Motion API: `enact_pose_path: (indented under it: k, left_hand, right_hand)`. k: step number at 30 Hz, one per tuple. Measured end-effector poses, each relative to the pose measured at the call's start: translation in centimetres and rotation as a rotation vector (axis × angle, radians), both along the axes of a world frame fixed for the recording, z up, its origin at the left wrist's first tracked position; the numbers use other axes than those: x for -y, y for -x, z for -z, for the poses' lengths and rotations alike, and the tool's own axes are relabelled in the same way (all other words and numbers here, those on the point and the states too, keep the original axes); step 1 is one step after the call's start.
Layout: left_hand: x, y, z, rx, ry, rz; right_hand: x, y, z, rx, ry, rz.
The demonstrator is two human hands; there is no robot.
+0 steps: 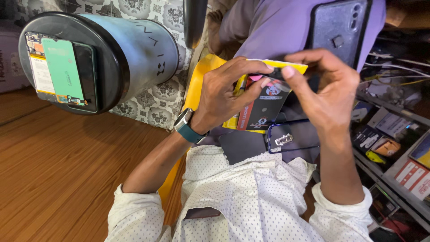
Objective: The person is repairing a smartphone. They use a screwdriver to remove screws from the back of the phone, then use a plastic card to pry open the case. They remove the battery and other internal components, and then reassemble the phone.
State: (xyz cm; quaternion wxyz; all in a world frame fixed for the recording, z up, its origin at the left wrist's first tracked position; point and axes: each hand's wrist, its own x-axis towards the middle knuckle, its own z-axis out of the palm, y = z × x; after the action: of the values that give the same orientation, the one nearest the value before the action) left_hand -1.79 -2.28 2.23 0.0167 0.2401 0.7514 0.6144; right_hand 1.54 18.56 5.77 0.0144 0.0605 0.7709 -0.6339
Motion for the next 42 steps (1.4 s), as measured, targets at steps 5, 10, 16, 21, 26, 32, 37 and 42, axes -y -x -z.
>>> enact_pose_path:
  k: [5, 10, 16, 21, 26, 32, 37, 42]
  left_hand:
    - [0.1, 0.0, 0.1, 0.048, -0.037, 0.012]
    - [0.1, 0.0, 0.0, 0.074, -0.033, 0.021]
    - [0.0, 0.0, 0.1, 0.075, -0.061, 0.020]
    - [0.0, 0.0, 0.2, 0.085, -0.053, 0.014]
    - [0.1, 0.1, 0.3, 0.096, -0.049, 0.017]
    - [0.1, -0.3, 0.7, 0.135, -0.048, 0.000]
    - [-0.2, -0.7, 1.2, 0.267, -0.204, 0.022]
    - [0.0, -0.6, 1.3, 0.142, 0.021, -0.025]
  right_hand:
    - [-0.1, -0.4, 0.8, 0.042, 0.014, 0.009]
    - [0.1, -0.4, 0.3, 0.031, 0.049, 0.009]
    - [0.2, -0.3, -0.2, 0.052, 0.021, 0.017]
    - [0.0, -0.6, -0.4, 0.050, -0.013, 0.018]
    - [0.1, -0.4, -0.1, 0.047, 0.013, 0.014]
    - [0.2, -0.1, 0.2, 0.027, -0.014, 0.008]
    - [0.0, -0.2, -0.1, 0.029, -0.056, 0.005]
    - [0.2, -0.2, -0.2, 0.034, -0.049, 0.014]
